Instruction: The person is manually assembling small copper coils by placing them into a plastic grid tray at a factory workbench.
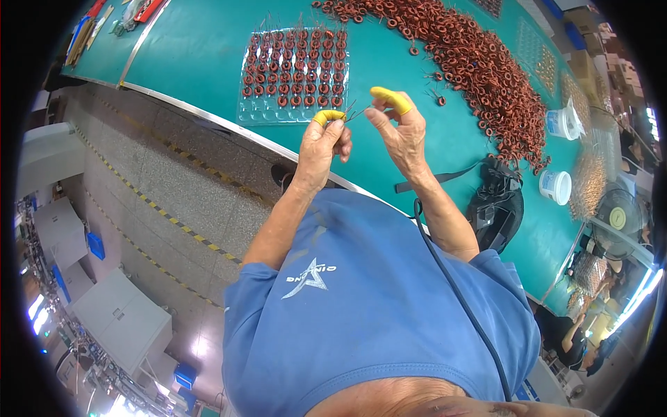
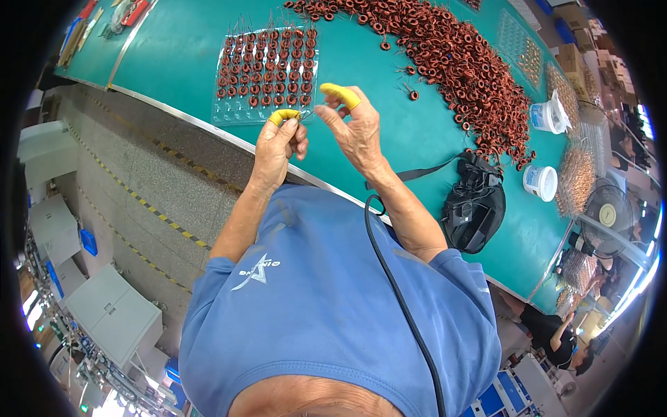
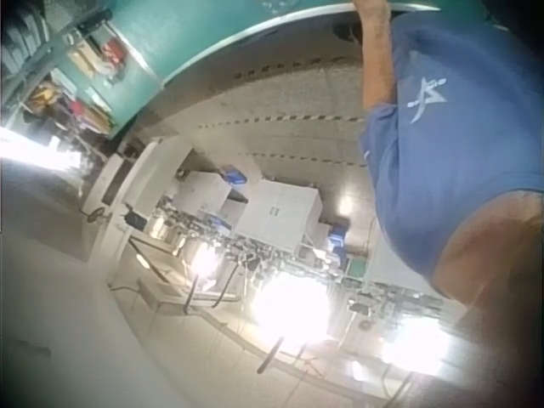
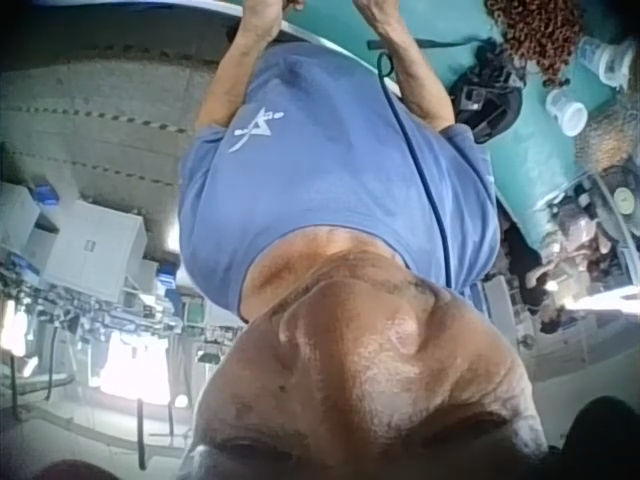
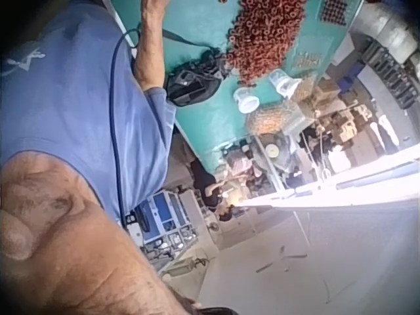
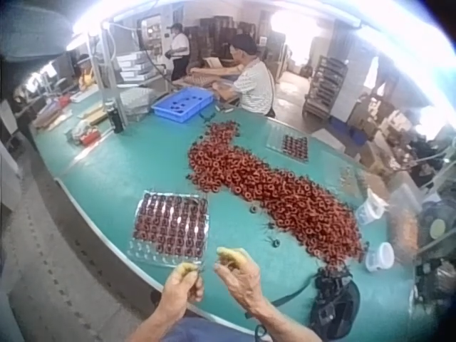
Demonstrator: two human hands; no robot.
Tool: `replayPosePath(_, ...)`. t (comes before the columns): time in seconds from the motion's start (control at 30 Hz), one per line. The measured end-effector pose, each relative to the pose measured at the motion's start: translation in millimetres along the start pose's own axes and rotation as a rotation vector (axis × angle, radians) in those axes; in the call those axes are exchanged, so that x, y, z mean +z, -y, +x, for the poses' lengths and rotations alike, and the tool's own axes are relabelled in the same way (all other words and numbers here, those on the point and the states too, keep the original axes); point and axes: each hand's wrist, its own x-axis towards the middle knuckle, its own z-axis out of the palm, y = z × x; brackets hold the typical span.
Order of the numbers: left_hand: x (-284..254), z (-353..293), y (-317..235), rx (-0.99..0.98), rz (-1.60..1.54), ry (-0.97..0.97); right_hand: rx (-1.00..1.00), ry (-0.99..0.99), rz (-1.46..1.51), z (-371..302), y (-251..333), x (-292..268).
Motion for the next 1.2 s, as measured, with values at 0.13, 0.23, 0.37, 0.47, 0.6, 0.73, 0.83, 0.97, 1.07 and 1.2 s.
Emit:
replayPosePath(0.13,2.0,-2.2,-4.9,-0.047,-0.035,0.009,-0.229,0.083,-0.332,-1.8,0.2,1.1)
replayPosePath(0.23,4.9,-3.6,-7.1,-0.061,-0.096,0.041,-0.289,0.108,-0.383,-2.2,-2.7,3.4)
replayPosePath(0.37,7.4,-6.1,-12.1,-0.119,-0.19,0.074,-0.357,0.09,-0.382,-3.7,-5.1,2.6)
replayPosePath(0.47,6.2,-6.6,-12.3,-0.126,-0.215,0.074,-0.341,0.104,-0.353,-5.0,-6.5,2.9)
replayPosePath(0.6,-5.7,-1.6,-7.9,-0.097,-0.142,0.063,-0.207,0.079,-0.28,-3.2,-1.4,2.9)
replayPosePath(0.73,-63.3,12.9,-11.1,0.173,0.181,-0.203,-0.23,0.009,-0.502,15.8,-38.7,-42.4)
replayPosePath(0.83,-125.6,21.3,-15.0,0.316,0.577,-0.479,-0.317,-0.06,-0.928,34.0,-102.9,-92.9)
replayPosePath(0.97,-162.4,46.6,-15.3,0.399,0.903,-0.591,-0.117,0.071,-1.133,33.2,-178.6,-138.7)
replayPosePath(1.07,-168.7,64.0,-18.7,0.433,0.965,-0.619,-0.091,0.124,-1.155,27.8,-195.1,-141.5)
replayPosePath(1.2,-194.6,91.2,-10.0,0.504,1.152,-0.65,-0.18,0.149,-1.13,28.9,-194.9,-137.7)
